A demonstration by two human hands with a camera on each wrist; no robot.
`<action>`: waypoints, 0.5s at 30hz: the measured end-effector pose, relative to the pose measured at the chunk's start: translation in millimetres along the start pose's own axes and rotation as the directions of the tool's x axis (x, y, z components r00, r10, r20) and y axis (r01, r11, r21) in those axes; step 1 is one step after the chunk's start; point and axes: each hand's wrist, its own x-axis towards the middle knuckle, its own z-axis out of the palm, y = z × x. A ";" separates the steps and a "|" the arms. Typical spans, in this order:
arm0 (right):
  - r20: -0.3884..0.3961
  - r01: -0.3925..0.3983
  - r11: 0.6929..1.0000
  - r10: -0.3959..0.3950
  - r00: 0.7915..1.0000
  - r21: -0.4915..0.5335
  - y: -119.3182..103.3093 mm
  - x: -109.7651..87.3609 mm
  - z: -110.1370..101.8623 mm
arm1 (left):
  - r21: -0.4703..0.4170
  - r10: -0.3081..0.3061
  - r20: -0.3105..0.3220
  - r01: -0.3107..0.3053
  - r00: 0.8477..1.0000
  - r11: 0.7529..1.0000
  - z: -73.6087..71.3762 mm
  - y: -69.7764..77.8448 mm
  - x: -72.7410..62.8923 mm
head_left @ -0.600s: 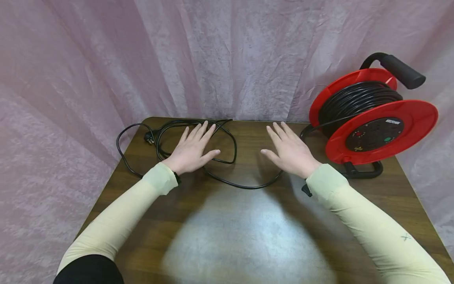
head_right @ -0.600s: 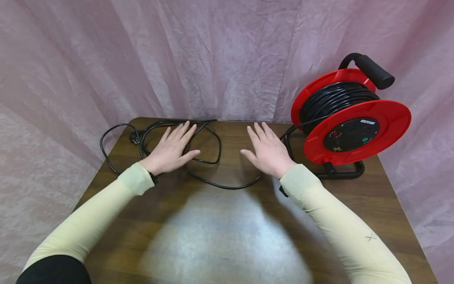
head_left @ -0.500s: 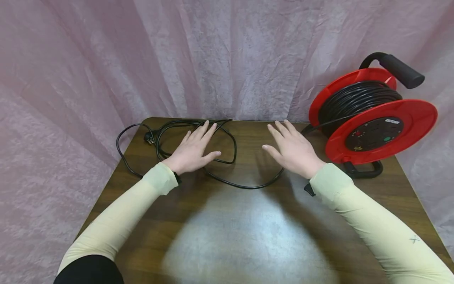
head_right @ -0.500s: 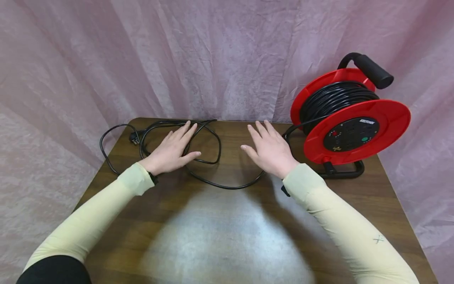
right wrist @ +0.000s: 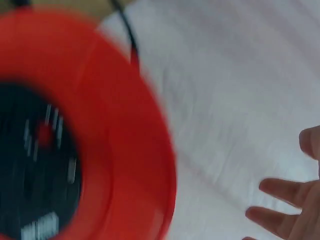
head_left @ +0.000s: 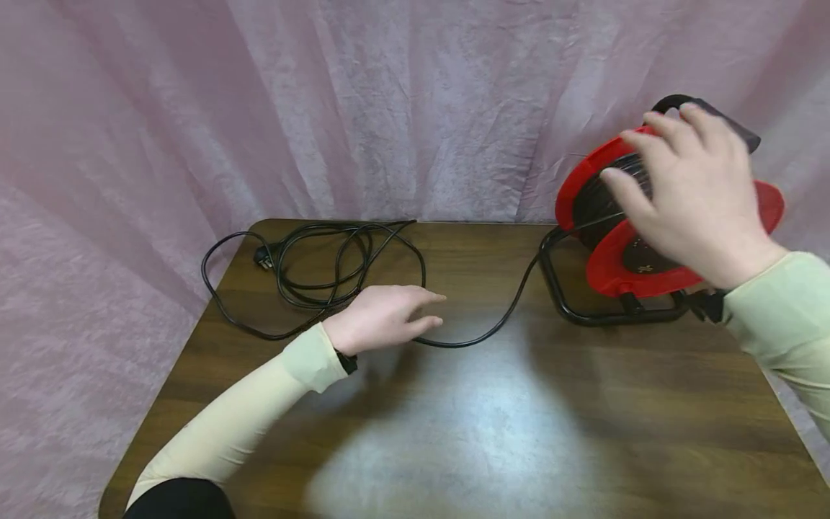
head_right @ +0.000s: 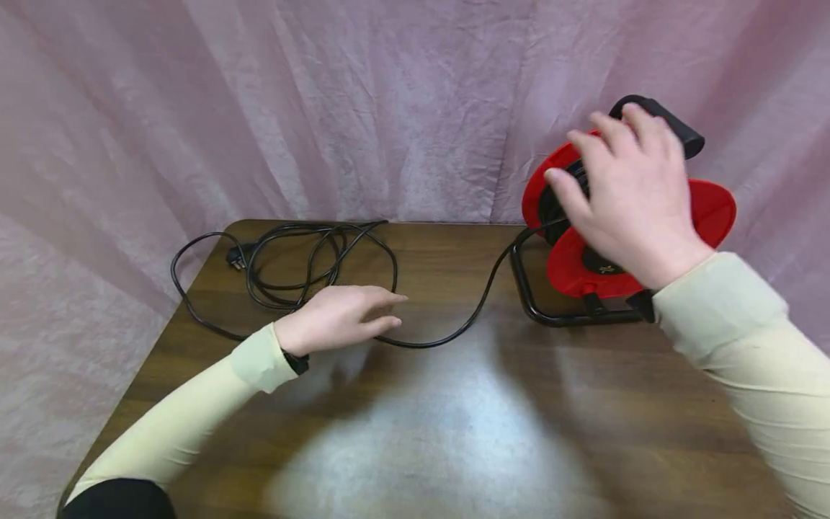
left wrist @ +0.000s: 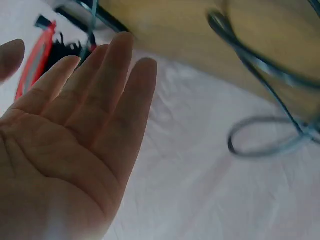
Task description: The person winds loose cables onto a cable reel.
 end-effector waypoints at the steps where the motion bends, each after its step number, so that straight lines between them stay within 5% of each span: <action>1: 0.012 -0.058 0.998 0.059 0.998 -0.007 9.6 4.9 -8.6 | 0.002 0.011 0.014 -0.011 1.000 1.000 4.9 2.8 1.5; 5: 0.085 -0.261 0.965 0.262 0.961 -0.025 44.4 24.9 -28.7 | 0.056 0.061 0.077 -0.066 0.995 0.996 31.1 4.2 10.0; 8: 0.183 -0.356 0.933 0.359 0.915 -0.050 63.7 37.7 -30.1 | 0.109 0.065 0.115 -0.077 0.991 0.991 49.3 -0.9 14.5; 13: 0.390 -0.431 0.899 0.427 0.816 -0.083 83.2 49.3 -23.3 | 0.156 -0.003 0.121 -0.016 0.993 0.988 68.5 -7.4 15.4; 15: 0.433 -0.427 0.900 0.420 0.798 -0.087 88.7 51.0 -19.2 | 0.165 -0.018 0.101 0.001 0.995 0.986 74.3 -9.6 14.9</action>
